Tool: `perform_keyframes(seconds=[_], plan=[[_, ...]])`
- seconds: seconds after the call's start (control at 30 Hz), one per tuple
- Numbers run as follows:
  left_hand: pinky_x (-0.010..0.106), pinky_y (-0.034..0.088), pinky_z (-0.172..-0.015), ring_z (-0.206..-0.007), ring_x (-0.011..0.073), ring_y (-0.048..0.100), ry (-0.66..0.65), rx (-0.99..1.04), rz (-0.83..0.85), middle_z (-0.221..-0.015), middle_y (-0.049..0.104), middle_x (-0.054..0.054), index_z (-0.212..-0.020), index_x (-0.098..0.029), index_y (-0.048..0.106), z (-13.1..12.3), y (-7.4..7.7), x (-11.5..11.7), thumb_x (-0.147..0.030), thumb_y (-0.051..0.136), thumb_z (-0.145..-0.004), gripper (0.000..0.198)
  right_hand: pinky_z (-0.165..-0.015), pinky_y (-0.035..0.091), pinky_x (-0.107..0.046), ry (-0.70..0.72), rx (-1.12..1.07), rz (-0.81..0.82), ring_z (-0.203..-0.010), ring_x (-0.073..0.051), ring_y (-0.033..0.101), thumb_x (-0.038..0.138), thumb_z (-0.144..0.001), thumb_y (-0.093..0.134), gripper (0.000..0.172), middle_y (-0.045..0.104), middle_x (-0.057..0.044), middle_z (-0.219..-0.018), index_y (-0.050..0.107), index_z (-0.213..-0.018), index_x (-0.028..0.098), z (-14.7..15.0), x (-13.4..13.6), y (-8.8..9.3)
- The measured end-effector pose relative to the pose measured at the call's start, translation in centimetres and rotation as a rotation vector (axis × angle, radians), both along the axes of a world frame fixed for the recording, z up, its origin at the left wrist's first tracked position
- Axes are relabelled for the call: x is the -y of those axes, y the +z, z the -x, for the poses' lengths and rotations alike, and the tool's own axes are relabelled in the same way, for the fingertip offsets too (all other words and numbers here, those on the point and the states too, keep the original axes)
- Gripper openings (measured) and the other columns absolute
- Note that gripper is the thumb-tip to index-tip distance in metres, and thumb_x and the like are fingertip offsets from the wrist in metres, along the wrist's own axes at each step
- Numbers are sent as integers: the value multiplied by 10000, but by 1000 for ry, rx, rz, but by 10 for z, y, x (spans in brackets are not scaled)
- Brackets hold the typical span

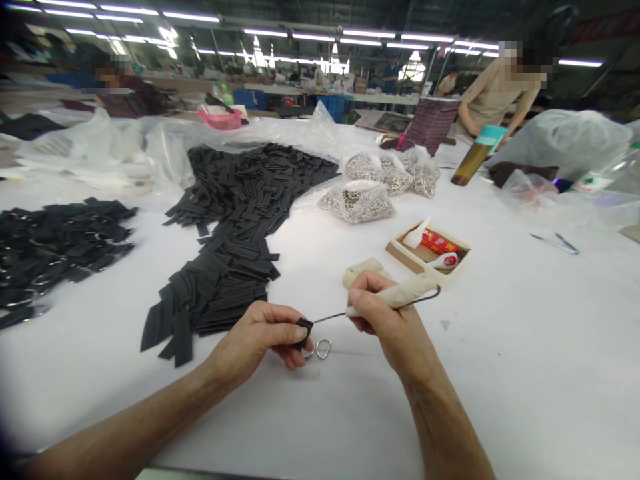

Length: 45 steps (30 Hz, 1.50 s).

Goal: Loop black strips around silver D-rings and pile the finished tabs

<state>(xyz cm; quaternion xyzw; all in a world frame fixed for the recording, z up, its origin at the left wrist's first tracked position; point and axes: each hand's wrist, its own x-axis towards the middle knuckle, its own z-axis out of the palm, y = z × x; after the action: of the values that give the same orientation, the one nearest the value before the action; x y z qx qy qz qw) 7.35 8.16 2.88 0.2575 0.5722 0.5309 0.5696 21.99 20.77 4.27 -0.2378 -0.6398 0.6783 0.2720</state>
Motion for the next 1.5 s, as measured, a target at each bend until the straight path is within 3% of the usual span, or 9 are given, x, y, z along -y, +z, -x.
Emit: perform_keyframes(seconds=[0.47, 0.8, 0.93, 1.07, 1.17, 1.27, 1.37, 1.43, 1.5], plan=[[206, 509, -473, -496, 144, 628, 66, 81, -27, -678, 691, 92, -712, -78, 668, 3, -3, 0, -225, 669, -667, 153, -429, 202, -184, -149, -62, 64, -492, -80, 340, 317, -741, 596, 201, 455, 31, -530, 500, -628, 181, 5, 9, 6], [223, 505, -480, -508, 162, 637, 95, 78, -34, -685, 683, 98, -697, -77, 639, 3, -5, -1, -272, 701, -650, 210, -451, 229, -220, -176, -101, -48, -517, -89, 355, 284, -720, 631, 132, 459, 31, -564, 555, -732, 177, 4, 4, 1], [220, 492, -471, -492, 152, 627, 112, 72, -44, -665, 673, 85, -691, -79, 628, 4, -6, -1, -278, 695, -657, 212, -482, 320, -223, -230, -79, -205, -551, -98, 392, 275, -724, 654, 148, 505, 21, -666, 556, -807, 200, 5, 7, 1], [237, 500, -490, -499, 149, 622, 135, 58, -64, -672, 667, 83, -698, -77, 633, 4, -5, -1, -287, 702, -648, 226, -540, 415, -249, -326, 19, -500, -629, -143, 495, 300, -746, 648, 136, 565, -7, -754, 574, -827, 220, 6, 13, 0], [253, 512, -517, -534, 150, 627, 185, 47, -81, -734, 669, 87, -733, -80, 644, 1, -1, 1, -300, 714, -626, 255, -588, 451, -267, -372, 82, -698, -677, -172, 560, 360, -769, 628, 150, 616, -20, -780, 601, -837, 228, 5, 14, -6], [252, 502, -492, -520, 153, 612, 219, 29, -100, -627, 625, 43, -735, -92, 635, 1, 8, 7, -296, 710, -598, 257, -580, 455, -278, -386, 163, -807, -648, -181, 590, 448, -772, 603, 222, 652, -25, -778, 619, -845, 239, 3, 12, -13], [217, 432, -407, -407, 113, 510, 258, -160, -62, -461, 518, -18, -724, -113, 617, 14, 19, 20, -294, 659, -628, 209, -570, 452, -297, -415, 181, -831, -614, -192, 593, 529, -767, 565, 300, 652, -33, -771, 616, -828, 240, 2, 11, -14], [204, 386, -382, -358, 89, 431, 307, -480, 55, -427, 476, -40, -779, -127, 625, 34, 28, 35, -306, 597, -692, 201, -583, 460, -300, -429, 169, -816, -638, -202, 604, 549, -771, 546, 319, 652, -37, -790, 605, -824, 240, 2, 11, -12], [215, 395, -398, -375, 100, 450, 394, -964, 265, -471, 506, -29, -852, -146, 634, 61, 35, 54, -334, 533, -756, 234, -594, 469, -300, -438, 159, -804, -666, -211, 614, 553, -771, 542, 324, 653, -41, -811, 598, -834, 240, 2, 12, -10]])
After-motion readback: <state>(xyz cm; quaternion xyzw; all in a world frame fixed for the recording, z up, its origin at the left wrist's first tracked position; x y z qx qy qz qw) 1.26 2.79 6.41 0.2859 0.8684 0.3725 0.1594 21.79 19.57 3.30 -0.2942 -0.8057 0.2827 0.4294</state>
